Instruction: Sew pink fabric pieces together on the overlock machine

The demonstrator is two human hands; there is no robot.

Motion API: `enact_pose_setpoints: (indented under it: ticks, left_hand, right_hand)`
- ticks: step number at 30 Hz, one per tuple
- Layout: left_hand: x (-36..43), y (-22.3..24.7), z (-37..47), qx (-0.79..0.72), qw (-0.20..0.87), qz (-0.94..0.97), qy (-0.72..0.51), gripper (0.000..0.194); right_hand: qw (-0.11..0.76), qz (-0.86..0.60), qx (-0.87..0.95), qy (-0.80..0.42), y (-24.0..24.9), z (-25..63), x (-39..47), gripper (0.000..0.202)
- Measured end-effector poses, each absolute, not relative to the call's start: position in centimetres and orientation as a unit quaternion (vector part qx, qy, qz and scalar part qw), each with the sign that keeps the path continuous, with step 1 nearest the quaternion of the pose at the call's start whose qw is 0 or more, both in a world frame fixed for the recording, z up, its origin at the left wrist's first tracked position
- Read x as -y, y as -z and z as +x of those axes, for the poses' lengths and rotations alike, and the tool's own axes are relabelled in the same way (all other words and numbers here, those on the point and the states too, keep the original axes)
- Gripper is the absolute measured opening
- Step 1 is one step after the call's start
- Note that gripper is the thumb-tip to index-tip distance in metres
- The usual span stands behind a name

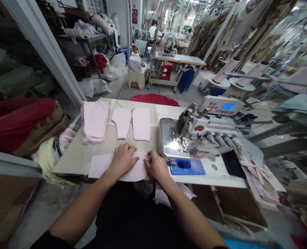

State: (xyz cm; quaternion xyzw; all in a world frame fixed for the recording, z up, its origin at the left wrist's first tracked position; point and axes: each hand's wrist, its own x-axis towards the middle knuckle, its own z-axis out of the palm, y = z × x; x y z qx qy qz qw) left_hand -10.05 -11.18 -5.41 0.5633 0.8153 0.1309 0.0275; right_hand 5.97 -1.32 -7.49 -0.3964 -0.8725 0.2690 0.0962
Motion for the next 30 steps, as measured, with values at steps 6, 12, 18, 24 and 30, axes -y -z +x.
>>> enact_pose_setpoints:
  ticks: [6,12,18,24,30]
  left_hand:
    - [8.1,5.7,-9.9,-0.821,0.123,0.510,-0.226,0.019]
    - [8.6,3.4,-11.5,-0.684,0.296,0.564,-0.357,0.018]
    - [4.7,0.2,-9.6,-0.580,0.370,0.554,-0.468,0.020]
    - [-1.4,-0.6,-4.5,-0.605,0.227,0.670,-0.365,0.008]
    - [-2.7,0.1,-1.1,-0.692,0.000,0.653,-0.308,0.008]
  right_hand:
    - [0.113,-0.371,0.889,-0.244,8.0,6.4,1.3,0.023]
    - [0.261,-0.322,0.796,-0.441,7.5,7.9,2.2,0.049]
    - [0.313,-0.303,0.562,-0.703,6.2,12.3,2.4,0.025]
    - [0.437,-0.363,0.384,-0.727,6.6,15.9,1.3,0.030]
    - [0.417,-0.358,0.349,-0.759,7.2,15.3,0.6,0.034]
